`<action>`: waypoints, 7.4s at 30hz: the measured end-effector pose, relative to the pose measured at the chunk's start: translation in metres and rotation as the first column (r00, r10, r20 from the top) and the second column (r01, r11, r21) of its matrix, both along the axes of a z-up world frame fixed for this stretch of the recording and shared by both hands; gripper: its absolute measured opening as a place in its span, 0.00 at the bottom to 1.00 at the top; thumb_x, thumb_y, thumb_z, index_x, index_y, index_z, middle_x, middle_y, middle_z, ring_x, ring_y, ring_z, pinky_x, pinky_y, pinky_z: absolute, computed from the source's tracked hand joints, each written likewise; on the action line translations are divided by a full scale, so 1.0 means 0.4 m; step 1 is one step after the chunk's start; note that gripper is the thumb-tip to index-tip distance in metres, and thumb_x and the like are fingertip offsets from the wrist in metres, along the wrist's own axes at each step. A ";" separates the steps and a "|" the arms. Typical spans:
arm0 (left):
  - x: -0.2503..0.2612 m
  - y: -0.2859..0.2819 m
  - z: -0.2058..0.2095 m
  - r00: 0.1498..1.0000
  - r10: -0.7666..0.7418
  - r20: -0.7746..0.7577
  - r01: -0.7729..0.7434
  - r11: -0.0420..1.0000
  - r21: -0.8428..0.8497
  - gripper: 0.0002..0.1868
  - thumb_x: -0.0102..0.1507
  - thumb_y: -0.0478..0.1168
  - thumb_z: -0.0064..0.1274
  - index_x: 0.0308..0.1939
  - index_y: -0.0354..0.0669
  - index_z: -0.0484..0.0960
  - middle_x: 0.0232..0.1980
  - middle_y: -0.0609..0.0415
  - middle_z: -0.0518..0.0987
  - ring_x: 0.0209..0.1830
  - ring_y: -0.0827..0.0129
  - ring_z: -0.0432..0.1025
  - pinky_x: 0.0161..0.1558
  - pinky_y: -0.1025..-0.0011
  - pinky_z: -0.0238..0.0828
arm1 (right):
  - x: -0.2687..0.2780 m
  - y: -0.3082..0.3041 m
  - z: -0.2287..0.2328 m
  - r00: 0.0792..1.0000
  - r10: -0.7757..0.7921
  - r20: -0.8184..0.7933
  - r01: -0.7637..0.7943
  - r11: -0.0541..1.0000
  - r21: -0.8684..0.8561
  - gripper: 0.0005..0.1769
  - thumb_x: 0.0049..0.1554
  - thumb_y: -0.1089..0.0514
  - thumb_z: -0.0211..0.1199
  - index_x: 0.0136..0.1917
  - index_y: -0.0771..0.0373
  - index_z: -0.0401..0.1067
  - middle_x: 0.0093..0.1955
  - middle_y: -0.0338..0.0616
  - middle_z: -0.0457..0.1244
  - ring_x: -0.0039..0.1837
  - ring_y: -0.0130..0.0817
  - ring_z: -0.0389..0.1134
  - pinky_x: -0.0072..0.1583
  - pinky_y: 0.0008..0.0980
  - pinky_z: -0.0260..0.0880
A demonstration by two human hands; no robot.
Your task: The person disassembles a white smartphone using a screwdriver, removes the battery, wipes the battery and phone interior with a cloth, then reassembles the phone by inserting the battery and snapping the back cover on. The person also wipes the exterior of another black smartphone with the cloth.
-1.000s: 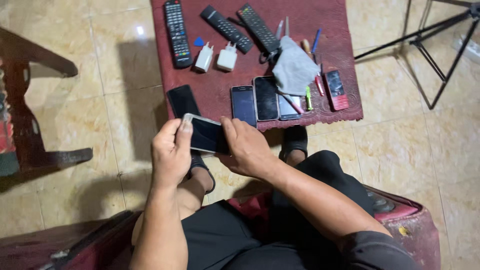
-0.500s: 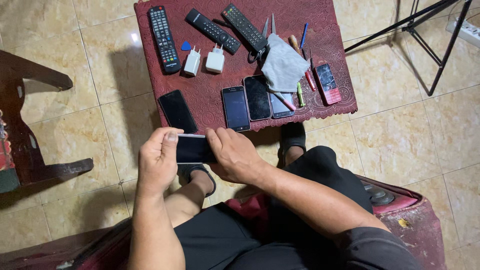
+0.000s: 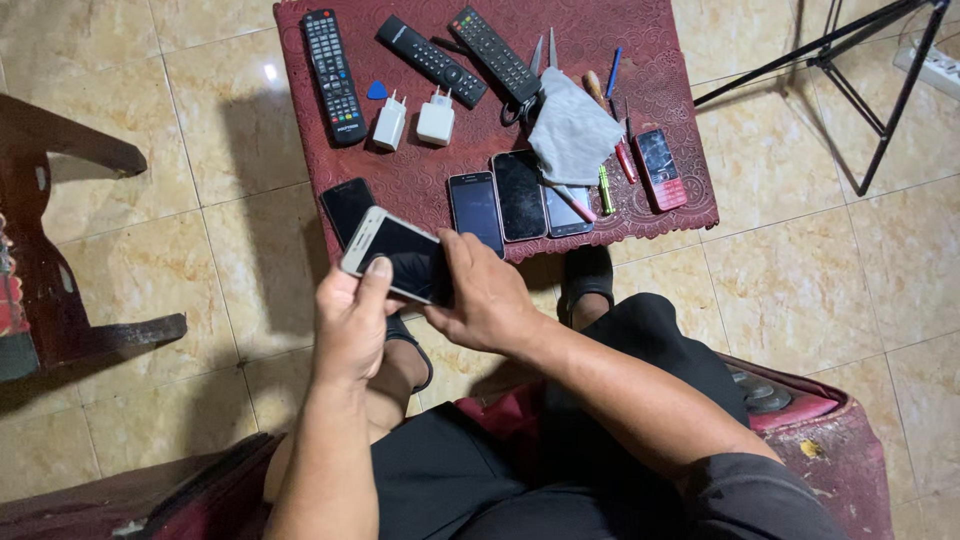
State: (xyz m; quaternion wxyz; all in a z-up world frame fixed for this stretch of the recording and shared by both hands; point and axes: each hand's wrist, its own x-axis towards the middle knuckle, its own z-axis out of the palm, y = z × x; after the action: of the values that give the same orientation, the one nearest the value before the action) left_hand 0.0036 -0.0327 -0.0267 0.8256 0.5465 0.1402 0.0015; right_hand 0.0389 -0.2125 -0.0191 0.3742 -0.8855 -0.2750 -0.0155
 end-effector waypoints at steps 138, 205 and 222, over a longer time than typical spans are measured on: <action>0.150 0.129 -0.348 0.802 0.369 -0.470 0.309 0.417 0.855 0.61 0.59 0.59 0.61 0.74 0.16 0.42 0.76 0.23 0.53 0.78 0.41 0.53 0.74 0.58 0.52 | 0.364 -0.298 -0.262 0.754 -0.302 0.583 0.573 0.737 -0.359 0.43 0.52 0.42 0.70 0.70 0.70 0.61 0.63 0.64 0.64 0.65 0.59 0.65 0.66 0.65 0.53; -0.061 -0.105 0.058 0.855 -0.518 -0.019 0.443 0.749 -0.492 0.35 0.73 0.63 0.36 0.58 0.30 0.76 0.45 0.44 0.80 0.40 0.63 0.76 0.40 0.65 0.77 | 0.064 -0.089 -0.024 0.864 0.052 -0.500 0.298 0.748 0.593 0.16 0.72 0.54 0.48 0.59 0.67 0.72 0.47 0.39 0.65 0.49 0.27 0.65 0.53 0.28 0.67; -0.028 -0.136 0.076 0.938 -0.298 0.174 0.185 0.860 0.475 0.43 0.65 0.44 0.59 0.76 0.31 0.53 0.59 0.50 0.78 0.57 0.68 0.75 0.59 0.68 0.73 | 0.057 -0.092 -0.014 0.720 0.246 -0.649 0.382 0.640 0.666 0.24 0.63 0.57 0.59 0.71 0.66 0.66 0.61 0.41 0.67 0.62 0.28 0.66 0.64 0.30 0.67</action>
State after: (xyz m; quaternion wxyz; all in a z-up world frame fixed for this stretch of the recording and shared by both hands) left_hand -0.0074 -0.0872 0.0039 0.6801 0.7322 -0.0359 -0.0038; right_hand 0.0617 -0.2491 -0.0248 0.7844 -0.5903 -0.0447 0.1851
